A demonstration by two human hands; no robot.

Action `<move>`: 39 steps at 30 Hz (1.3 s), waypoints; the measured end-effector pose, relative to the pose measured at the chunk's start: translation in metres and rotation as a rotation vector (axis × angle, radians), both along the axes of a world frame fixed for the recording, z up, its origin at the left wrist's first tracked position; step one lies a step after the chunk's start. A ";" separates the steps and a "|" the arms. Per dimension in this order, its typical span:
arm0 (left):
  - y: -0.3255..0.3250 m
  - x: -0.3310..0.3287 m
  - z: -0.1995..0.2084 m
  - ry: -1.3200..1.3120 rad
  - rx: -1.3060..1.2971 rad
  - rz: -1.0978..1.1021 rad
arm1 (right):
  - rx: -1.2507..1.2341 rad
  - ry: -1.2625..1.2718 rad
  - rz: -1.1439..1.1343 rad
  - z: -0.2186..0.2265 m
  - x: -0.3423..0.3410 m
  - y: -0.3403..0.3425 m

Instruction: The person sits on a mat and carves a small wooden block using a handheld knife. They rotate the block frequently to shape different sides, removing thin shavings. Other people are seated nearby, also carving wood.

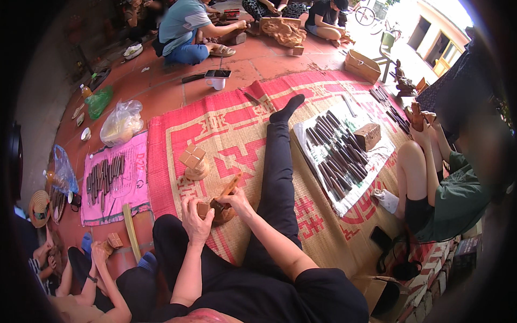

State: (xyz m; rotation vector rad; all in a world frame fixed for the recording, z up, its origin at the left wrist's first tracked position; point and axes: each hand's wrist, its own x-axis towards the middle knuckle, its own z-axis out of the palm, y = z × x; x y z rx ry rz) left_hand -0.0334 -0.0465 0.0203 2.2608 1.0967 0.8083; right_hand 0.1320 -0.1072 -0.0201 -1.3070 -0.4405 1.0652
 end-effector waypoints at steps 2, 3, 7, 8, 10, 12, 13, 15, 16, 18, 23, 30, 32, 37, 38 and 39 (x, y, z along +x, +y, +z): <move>-0.001 -0.001 -0.004 -0.007 0.014 -0.016 | -0.090 -0.085 -0.149 -0.041 0.003 -0.005; -0.001 -0.004 -0.005 -0.007 0.046 -0.020 | -0.052 -0.074 -0.173 -0.035 0.006 -0.006; -0.002 -0.002 -0.002 0.010 0.081 -0.004 | 0.028 -0.059 -0.129 -0.001 -0.003 0.001; 0.000 0.001 -0.001 0.012 0.083 0.011 | 0.053 -0.045 -0.067 0.005 -0.003 0.001; 0.002 0.004 0.000 -0.031 0.056 0.003 | 0.040 -0.015 -0.126 -0.003 -0.008 -0.003; 0.008 0.003 0.001 -0.055 0.014 0.002 | 0.012 -0.122 -0.183 -0.024 0.002 -0.006; 0.009 0.000 0.002 0.005 0.107 0.026 | 0.055 -0.030 -0.241 -0.025 0.003 -0.007; 0.013 0.000 0.011 0.015 0.124 0.057 | 0.081 -0.060 -0.253 -0.010 0.007 -0.003; 0.016 -0.001 0.014 0.025 0.128 0.072 | 0.096 -0.048 -0.229 0.003 0.006 0.000; 0.021 0.004 0.014 0.000 0.140 0.094 | 0.118 0.023 -0.136 0.009 -0.002 0.001; 0.021 0.011 0.003 0.031 0.161 0.103 | 0.046 0.036 -0.183 -0.046 -0.010 -0.001; 0.017 0.027 -0.003 0.174 0.188 0.127 | 0.145 0.178 -0.202 -0.021 -0.019 0.003; 0.016 0.029 -0.005 0.193 0.187 0.132 | 0.076 0.167 -0.206 -0.038 -0.016 -0.001; 0.017 0.026 -0.002 0.223 0.193 0.116 | 0.038 0.035 -0.305 -0.044 -0.009 -0.006; 0.017 0.025 -0.003 0.225 0.185 0.114 | 0.081 0.119 -0.262 -0.035 -0.010 -0.003; 0.016 0.024 -0.003 0.219 0.188 0.105 | 0.121 0.202 -0.222 -0.030 -0.010 -0.001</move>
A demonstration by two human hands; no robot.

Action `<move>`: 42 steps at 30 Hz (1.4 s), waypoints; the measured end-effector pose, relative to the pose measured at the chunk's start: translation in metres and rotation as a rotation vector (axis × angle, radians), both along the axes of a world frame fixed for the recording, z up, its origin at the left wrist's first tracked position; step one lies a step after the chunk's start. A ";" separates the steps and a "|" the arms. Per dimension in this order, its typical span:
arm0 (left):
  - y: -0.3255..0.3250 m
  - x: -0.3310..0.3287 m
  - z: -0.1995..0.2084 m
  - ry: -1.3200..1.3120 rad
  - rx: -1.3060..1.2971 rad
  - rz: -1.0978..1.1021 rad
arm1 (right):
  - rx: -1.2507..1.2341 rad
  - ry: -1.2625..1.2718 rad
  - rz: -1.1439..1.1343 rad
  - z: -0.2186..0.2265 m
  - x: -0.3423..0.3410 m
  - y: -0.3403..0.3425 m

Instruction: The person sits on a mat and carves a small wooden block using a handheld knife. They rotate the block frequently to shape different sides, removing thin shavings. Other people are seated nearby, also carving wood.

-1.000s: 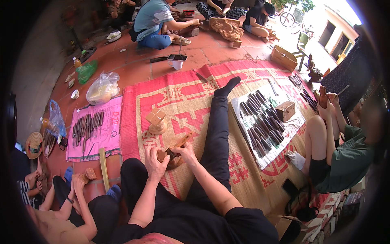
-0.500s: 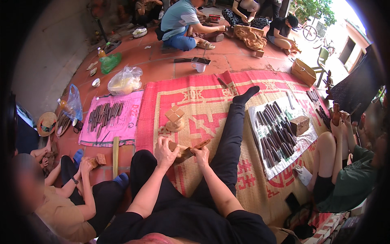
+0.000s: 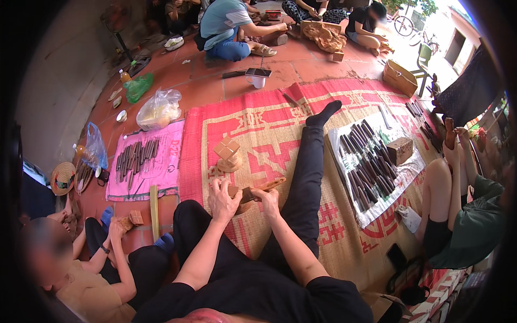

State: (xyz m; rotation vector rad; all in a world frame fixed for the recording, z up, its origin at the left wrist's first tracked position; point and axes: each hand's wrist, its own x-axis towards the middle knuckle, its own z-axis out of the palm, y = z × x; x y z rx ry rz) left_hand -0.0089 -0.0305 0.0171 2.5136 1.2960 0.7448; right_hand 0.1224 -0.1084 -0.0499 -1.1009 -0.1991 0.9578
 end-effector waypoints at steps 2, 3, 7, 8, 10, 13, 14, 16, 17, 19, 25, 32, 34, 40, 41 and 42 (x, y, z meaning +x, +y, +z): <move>0.000 -0.003 0.001 -0.010 0.006 -0.016 | 0.016 0.148 0.024 0.010 -0.007 0.001; 0.000 -0.002 0.002 -0.012 -0.025 -0.048 | -0.053 0.050 0.030 -0.005 -0.003 -0.002; 0.021 -0.014 0.001 -0.019 -0.211 -0.174 | -0.182 -0.137 0.015 -0.023 0.007 -0.006; 0.026 -0.019 0.001 -0.020 -0.278 -0.207 | -0.144 -0.108 0.003 -0.009 0.006 -0.003; 0.028 -0.021 0.001 -0.067 -0.277 -0.190 | -0.014 0.039 0.024 0.003 0.005 0.000; 0.029 -0.015 -0.006 -0.149 -0.218 -0.154 | -0.076 0.162 0.053 -0.002 -0.006 -0.004; 0.027 -0.013 -0.006 -0.151 -0.211 -0.135 | -0.234 -0.043 0.076 -0.007 -0.007 -0.009; 0.022 -0.010 -0.006 -0.164 -0.202 -0.119 | -0.234 -0.042 0.027 -0.024 0.001 -0.018; 0.020 -0.011 -0.005 -0.171 -0.197 -0.118 | -0.232 -0.039 0.008 -0.021 0.001 -0.017; 0.021 -0.012 -0.004 -0.181 -0.190 -0.112 | -0.137 -0.049 0.021 -0.016 0.004 -0.010; 0.021 -0.008 -0.003 -0.190 -0.210 -0.107 | -0.182 0.001 0.022 -0.036 -0.006 -0.018; 0.022 -0.011 -0.005 -0.198 -0.191 -0.091 | -0.100 0.141 0.048 -0.005 -0.007 -0.009; 0.022 -0.009 -0.006 -0.204 -0.193 -0.105 | -0.244 -0.084 0.056 -0.014 -0.005 -0.014; 0.021 -0.013 -0.006 -0.226 -0.209 -0.091 | -0.109 0.044 0.066 0.007 0.001 -0.003; 0.023 -0.011 -0.004 -0.241 -0.223 -0.090 | -0.057 0.086 0.083 0.012 -0.001 0.000; 0.023 -0.011 -0.002 -0.230 -0.224 -0.081 | -0.081 0.095 0.086 -0.002 -0.001 0.002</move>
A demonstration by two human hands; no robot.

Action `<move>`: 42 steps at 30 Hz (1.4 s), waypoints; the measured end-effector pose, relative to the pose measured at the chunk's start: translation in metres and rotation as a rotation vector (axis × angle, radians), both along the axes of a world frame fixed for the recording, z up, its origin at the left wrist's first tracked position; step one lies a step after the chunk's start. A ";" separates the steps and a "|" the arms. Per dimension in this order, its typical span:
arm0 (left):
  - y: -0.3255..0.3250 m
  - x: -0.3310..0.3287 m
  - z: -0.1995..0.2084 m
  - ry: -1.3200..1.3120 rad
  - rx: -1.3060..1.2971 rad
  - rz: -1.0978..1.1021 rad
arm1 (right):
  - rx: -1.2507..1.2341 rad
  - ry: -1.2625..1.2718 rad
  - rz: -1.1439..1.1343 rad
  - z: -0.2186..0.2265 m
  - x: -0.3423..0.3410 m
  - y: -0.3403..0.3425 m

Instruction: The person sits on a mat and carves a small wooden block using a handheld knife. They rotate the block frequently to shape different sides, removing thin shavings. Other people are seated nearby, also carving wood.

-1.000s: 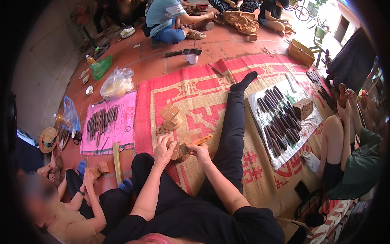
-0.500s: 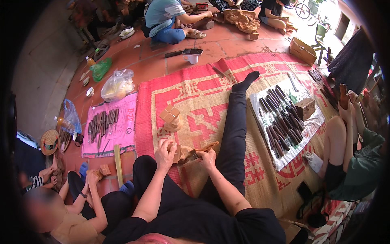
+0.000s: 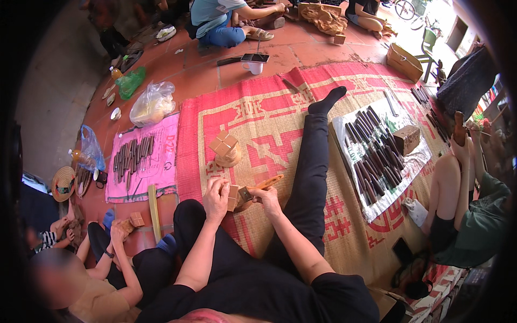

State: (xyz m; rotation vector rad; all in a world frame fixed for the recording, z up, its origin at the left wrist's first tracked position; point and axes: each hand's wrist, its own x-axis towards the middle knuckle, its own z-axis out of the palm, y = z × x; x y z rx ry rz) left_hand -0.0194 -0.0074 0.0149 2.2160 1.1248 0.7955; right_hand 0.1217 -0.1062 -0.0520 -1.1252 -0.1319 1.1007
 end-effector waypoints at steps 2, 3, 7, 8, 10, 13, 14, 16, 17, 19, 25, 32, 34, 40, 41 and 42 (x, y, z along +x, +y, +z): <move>-0.002 0.000 -0.002 -0.005 -0.006 -0.013 | -0.160 -0.097 0.031 -0.008 0.007 -0.007; 0.000 0.001 -0.002 -0.009 -0.001 -0.021 | -0.233 -0.146 0.044 -0.013 0.012 -0.009; -0.002 -0.002 -0.004 -0.024 0.030 -0.011 | -0.042 -0.070 -0.049 0.000 0.011 0.004; 0.000 0.000 0.000 -0.031 0.024 -0.012 | 0.050 0.006 -0.012 0.005 0.008 0.005; 0.000 0.002 0.000 -0.032 0.020 -0.019 | -0.132 -0.087 0.029 -0.002 0.003 0.000; -0.001 0.000 -0.003 -0.027 0.014 -0.022 | -0.166 -0.202 -0.045 -0.025 0.013 -0.002; 0.001 -0.001 -0.003 -0.019 0.022 -0.012 | -0.157 -0.282 -0.062 -0.025 0.016 0.001; 0.000 -0.001 -0.004 -0.007 0.018 0.004 | -0.031 -0.126 -0.040 0.004 0.013 0.009; -0.001 0.001 -0.002 -0.011 0.021 -0.001 | 0.033 -0.053 -0.042 0.014 0.011 0.011; -0.001 0.002 0.002 -0.019 0.027 -0.010 | -0.004 -0.080 0.008 -0.004 0.007 0.009; 0.000 0.000 -0.002 -0.038 0.039 -0.003 | -0.081 -0.224 -0.017 -0.009 0.020 0.014; -0.002 0.002 -0.003 -0.022 0.019 -0.002 | -0.114 -0.210 0.091 -0.016 0.016 0.015; -0.001 0.002 -0.004 -0.019 0.057 -0.001 | -0.076 -0.231 0.007 -0.018 0.020 0.021; -0.001 0.001 -0.004 -0.023 0.035 -0.006 | -0.052 -0.152 0.063 -0.018 0.013 0.022; -0.001 0.001 -0.003 -0.026 0.033 -0.002 | -0.091 -0.202 0.076 -0.020 0.014 0.022; -0.002 0.002 -0.003 -0.030 0.030 0.002 | -0.116 -0.239 0.094 -0.021 0.021 0.019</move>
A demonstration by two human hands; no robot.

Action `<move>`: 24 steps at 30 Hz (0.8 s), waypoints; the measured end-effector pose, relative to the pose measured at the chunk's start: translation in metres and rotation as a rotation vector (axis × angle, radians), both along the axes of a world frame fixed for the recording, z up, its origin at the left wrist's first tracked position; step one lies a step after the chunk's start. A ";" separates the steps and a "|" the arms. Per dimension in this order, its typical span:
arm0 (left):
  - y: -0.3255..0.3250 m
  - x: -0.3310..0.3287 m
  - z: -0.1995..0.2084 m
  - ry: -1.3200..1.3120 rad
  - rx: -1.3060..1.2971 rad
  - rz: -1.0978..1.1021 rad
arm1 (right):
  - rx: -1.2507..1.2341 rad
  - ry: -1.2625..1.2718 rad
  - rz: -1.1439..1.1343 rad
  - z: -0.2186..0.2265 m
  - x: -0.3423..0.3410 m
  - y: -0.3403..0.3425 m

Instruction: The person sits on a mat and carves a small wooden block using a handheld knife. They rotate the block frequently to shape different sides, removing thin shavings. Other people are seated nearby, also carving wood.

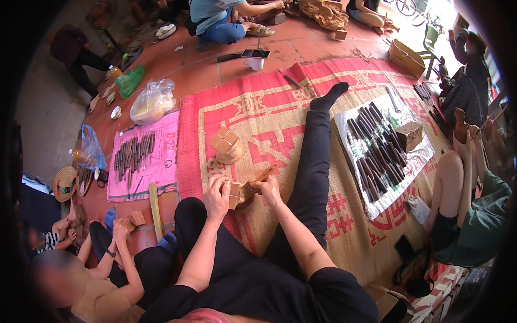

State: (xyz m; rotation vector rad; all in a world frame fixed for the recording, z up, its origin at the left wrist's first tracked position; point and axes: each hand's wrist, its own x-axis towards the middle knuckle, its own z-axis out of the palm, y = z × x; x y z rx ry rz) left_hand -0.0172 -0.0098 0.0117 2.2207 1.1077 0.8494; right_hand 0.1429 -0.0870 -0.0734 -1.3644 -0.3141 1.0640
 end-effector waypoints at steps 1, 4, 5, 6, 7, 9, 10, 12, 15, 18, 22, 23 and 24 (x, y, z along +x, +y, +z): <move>0.000 0.000 0.000 -0.004 -0.003 0.004 | -0.007 -0.041 -0.055 -0.002 0.002 0.002; 0.002 -0.001 0.000 -0.010 0.008 0.007 | 0.077 0.037 -0.025 0.023 -0.002 0.009; 0.003 -0.001 0.001 -0.017 0.009 0.003 | 0.118 0.124 -0.007 0.030 -0.008 0.013; 0.004 -0.001 0.001 -0.006 0.017 0.005 | 0.159 0.210 0.012 0.033 -0.011 0.014; 0.002 -0.001 -0.001 -0.012 0.008 0.003 | 0.103 0.154 0.018 0.028 -0.010 0.010; 0.002 0.000 -0.001 -0.025 0.004 0.005 | 0.006 0.043 0.036 0.011 -0.005 0.007; 0.003 0.001 0.000 -0.018 0.005 0.001 | -0.010 -0.004 0.025 0.003 0.002 0.006; 0.000 -0.001 -0.002 -0.001 -0.010 0.002 | 0.056 -0.004 0.004 0.014 0.002 0.010; 0.005 -0.002 0.001 -0.019 -0.014 0.001 | 0.057 0.036 0.053 0.027 -0.003 0.012; 0.001 0.000 0.000 -0.009 -0.019 -0.005 | 0.030 0.016 0.031 0.005 -0.004 0.008; 0.002 0.001 -0.001 0.003 0.010 -0.006 | 0.072 -0.006 -0.055 0.014 0.004 0.010; 0.001 0.002 -0.001 0.007 -0.007 -0.003 | 0.108 0.062 -0.023 0.019 0.004 0.011; 0.002 0.002 0.000 0.011 -0.025 0.003 | 0.144 0.129 0.012 0.022 0.004 0.012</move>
